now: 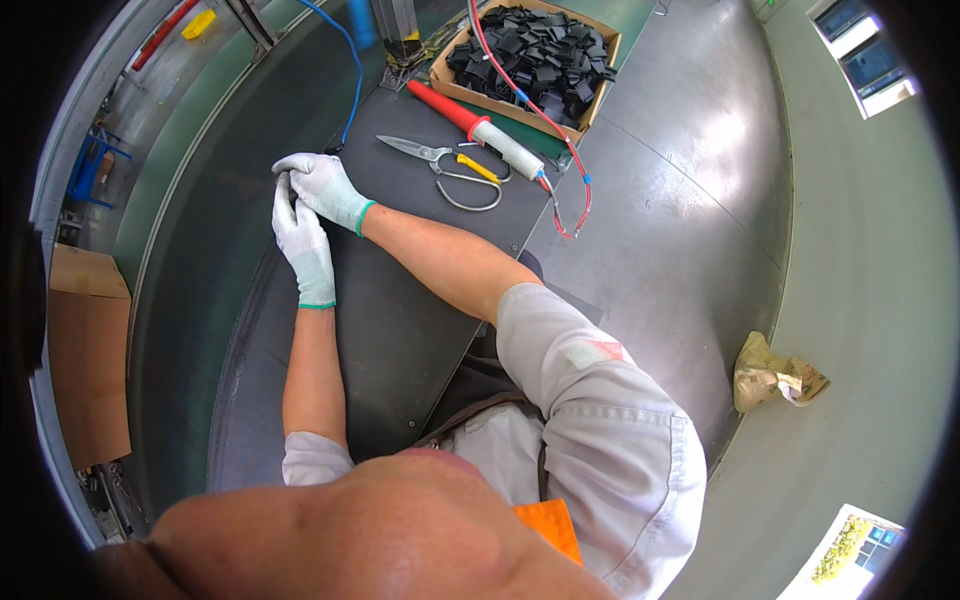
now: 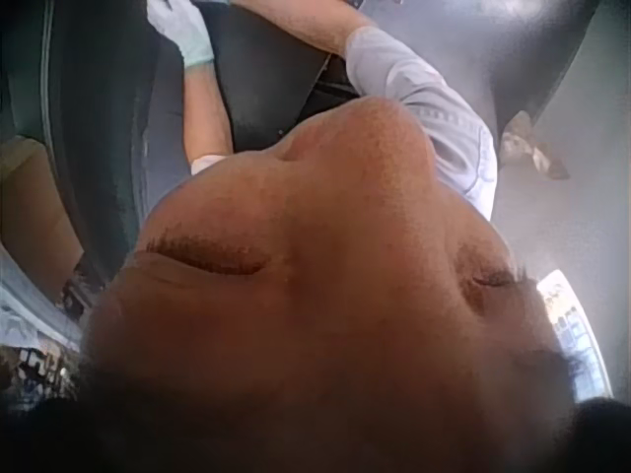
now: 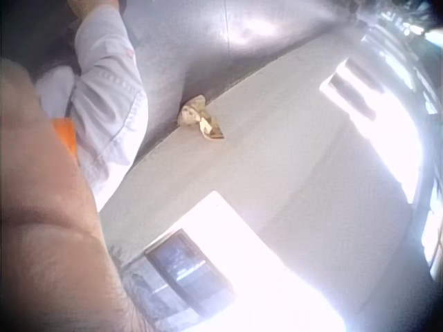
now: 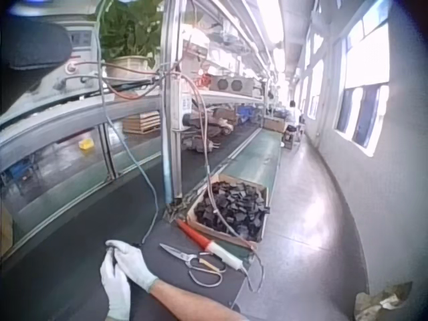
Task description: The person cuts small components using shears, retrieves a motor from the conveyor, inserts a piece into the motor housing by hand, and connects the motor wires to a cable using a heat gun before sliding the motor down the conveyor.
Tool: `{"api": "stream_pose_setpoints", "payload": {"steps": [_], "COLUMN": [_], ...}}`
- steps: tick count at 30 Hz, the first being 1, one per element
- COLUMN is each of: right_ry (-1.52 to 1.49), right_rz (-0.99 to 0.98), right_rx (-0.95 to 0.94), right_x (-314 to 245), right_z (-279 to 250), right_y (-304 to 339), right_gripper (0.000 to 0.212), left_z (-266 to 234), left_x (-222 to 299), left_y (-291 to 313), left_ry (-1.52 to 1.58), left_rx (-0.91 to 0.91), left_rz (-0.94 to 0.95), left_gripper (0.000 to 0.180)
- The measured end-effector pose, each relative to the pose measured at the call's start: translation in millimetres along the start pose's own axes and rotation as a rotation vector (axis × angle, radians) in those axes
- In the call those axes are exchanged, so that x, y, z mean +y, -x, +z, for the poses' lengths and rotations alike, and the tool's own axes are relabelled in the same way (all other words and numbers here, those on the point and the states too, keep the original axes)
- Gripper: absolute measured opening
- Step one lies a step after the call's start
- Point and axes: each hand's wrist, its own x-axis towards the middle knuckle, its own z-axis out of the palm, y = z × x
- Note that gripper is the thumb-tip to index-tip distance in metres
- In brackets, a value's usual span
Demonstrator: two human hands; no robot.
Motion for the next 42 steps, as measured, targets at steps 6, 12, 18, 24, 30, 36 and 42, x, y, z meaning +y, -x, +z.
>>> {"api": "stream_pose_setpoints", "payload": {"steps": [6,12,18,24,30,36,42], "right_ry": [0.028,-0.050,0.010,0.031,0.081,0.021,0.029], "right_rz": [-0.039,-0.021,-0.045,-0.037,-0.079,-0.037,-0.045], "right_rx": [0.008,0.007,0.010,0.007,0.009,0.011,0.017], "right_x": [-2.0,4.5,4.7,1.6,1.7,2.7,2.0], "right_z": [-2.5,-2.0,-2.2,-0.9,-1.3,-2.1,-1.2], "right_y": [-0.5,-2.8,-2.4,-1.6,-1.4,-2.2,-1.9], "right_gripper": [0.035,0.035,0.035,0.035,0.035,0.035,0.035], "left_z": [0.7,4.3,0.7,-0.7,-0.7,0.0,1.0], "left_x": [3.2,-0.5,5.0,2.9,-0.5,2.7,1.8], "left_y": [-1.1,-0.9,0.4,-0.6,-0.3,0.4,-0.5], "left_ry": [-0.010,0.012,0.001,-0.019,-0.026,-0.038,-0.018], "left_rx": [-0.003,0.021,-0.006,-0.009,-0.009,-0.012,-0.008], "left_rz": [0.017,0.026,0.003,0.003,0.014,0.025,0.008], "left_gripper": [0.045,0.046,0.046,0.046,0.045,0.045,0.045]}}
